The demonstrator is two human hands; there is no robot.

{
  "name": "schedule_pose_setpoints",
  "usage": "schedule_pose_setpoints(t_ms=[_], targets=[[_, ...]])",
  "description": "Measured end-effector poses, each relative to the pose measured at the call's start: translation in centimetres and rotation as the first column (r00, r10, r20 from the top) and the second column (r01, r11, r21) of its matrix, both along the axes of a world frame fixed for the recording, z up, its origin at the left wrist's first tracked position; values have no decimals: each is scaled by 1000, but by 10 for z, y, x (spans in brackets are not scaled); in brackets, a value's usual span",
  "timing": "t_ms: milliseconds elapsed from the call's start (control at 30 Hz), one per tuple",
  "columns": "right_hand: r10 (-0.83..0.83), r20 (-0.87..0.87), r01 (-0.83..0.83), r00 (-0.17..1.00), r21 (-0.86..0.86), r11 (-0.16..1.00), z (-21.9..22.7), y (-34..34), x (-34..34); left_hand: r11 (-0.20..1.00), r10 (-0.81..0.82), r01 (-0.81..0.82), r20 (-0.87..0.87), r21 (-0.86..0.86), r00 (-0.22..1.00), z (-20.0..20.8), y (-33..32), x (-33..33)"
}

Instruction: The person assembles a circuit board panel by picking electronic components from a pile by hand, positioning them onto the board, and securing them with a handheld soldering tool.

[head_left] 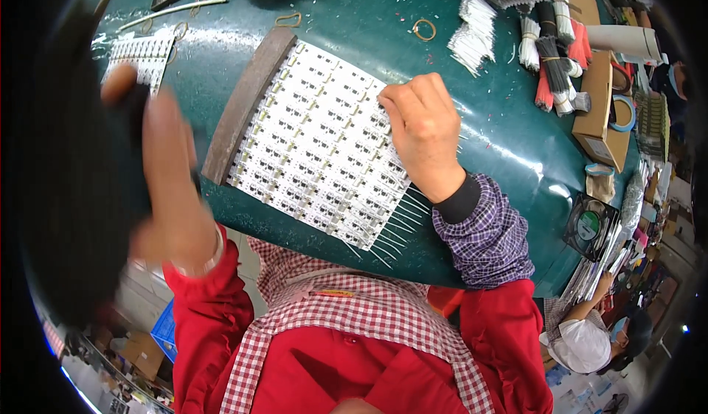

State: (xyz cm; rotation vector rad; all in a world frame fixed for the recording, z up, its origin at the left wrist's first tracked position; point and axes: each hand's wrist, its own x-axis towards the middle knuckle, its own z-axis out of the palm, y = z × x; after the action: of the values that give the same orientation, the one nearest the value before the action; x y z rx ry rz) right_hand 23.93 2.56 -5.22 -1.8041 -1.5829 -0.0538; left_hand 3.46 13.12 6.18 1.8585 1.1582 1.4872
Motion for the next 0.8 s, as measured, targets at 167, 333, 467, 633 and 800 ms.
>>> schedule_pose_setpoints(t_ms=[167,333,467,633,800], targets=[[35,-137,-35,990,2,999,3,-4,6,943,-98,70,-68,-325,993,-39,51,-2],[-210,81,209,974,23,978,8,-20,78,906,-28,48,54,-421,998,-36,-1,-13],[-189,116,194,975,-26,981,-3,-14,100,852,29,13,72,-523,997,-39,-29,-26],[-101,163,122,981,-127,984,-8,-9,113,822,-17,60,82,-566,997,-41,-44,-33],[-26,305,101,952,-234,967,-2,-11,112,789,-23,100,133,-607,991,-41,-56,-41]])
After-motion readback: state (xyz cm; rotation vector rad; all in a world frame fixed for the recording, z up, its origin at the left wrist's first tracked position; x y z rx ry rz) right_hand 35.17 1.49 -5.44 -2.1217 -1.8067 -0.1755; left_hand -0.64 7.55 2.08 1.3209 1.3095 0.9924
